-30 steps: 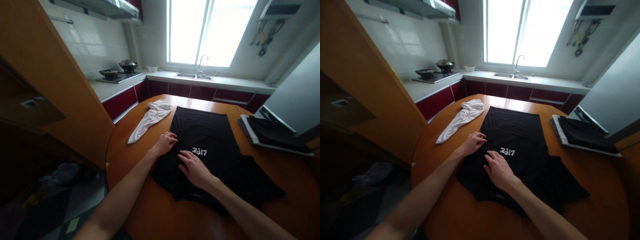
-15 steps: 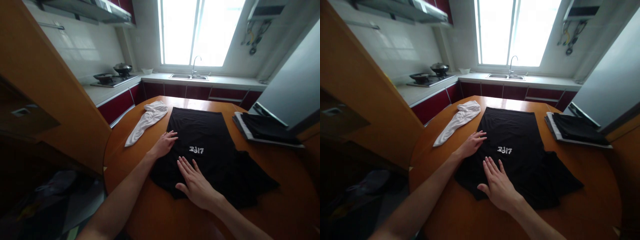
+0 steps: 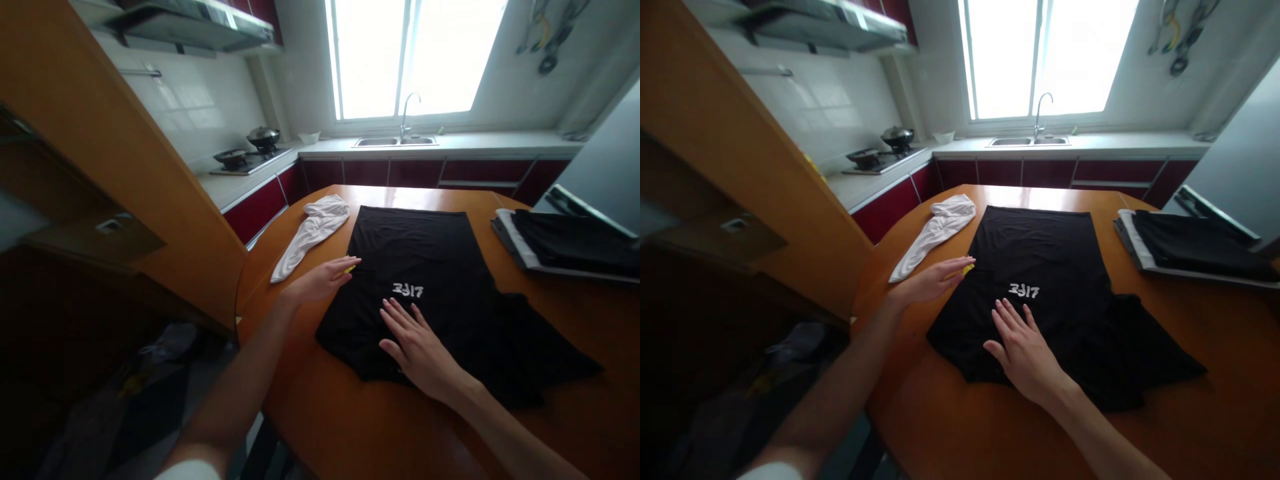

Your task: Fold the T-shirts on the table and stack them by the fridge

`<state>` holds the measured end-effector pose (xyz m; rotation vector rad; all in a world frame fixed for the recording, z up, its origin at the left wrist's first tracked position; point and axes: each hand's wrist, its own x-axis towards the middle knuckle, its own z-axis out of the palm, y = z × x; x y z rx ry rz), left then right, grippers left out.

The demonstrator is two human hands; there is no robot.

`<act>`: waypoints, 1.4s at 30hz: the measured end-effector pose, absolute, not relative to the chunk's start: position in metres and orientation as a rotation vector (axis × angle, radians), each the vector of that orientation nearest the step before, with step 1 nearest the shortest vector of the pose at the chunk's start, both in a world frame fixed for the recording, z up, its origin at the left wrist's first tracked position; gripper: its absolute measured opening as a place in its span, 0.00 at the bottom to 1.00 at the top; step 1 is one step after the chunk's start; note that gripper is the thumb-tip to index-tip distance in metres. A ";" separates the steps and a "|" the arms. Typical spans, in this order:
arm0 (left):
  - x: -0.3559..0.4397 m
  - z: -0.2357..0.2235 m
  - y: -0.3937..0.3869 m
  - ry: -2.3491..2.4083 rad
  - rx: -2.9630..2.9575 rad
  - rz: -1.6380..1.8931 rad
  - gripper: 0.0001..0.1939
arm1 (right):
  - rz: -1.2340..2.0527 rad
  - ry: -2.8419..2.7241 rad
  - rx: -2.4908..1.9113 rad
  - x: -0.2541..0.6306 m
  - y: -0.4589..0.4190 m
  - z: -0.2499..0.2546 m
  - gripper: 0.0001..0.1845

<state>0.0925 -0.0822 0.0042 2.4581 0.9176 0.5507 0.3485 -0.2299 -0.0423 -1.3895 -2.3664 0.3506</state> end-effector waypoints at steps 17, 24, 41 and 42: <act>0.127 -0.014 -0.106 0.928 2.741 0.324 0.31 | 0.205 -2.035 -1.688 0.350 -0.226 -0.045 0.27; 0.158 -0.048 -0.086 0.930 2.757 0.180 0.34 | 0.193 -2.006 -1.729 0.354 -0.225 -0.037 0.26; 0.137 -0.064 -0.050 1.249 2.797 0.382 0.30 | 0.214 -1.898 -1.735 0.364 -0.215 -0.038 0.24; 0.136 -0.066 -0.049 1.239 2.802 0.343 0.30 | 0.223 -1.893 -1.732 0.365 -0.215 -0.037 0.24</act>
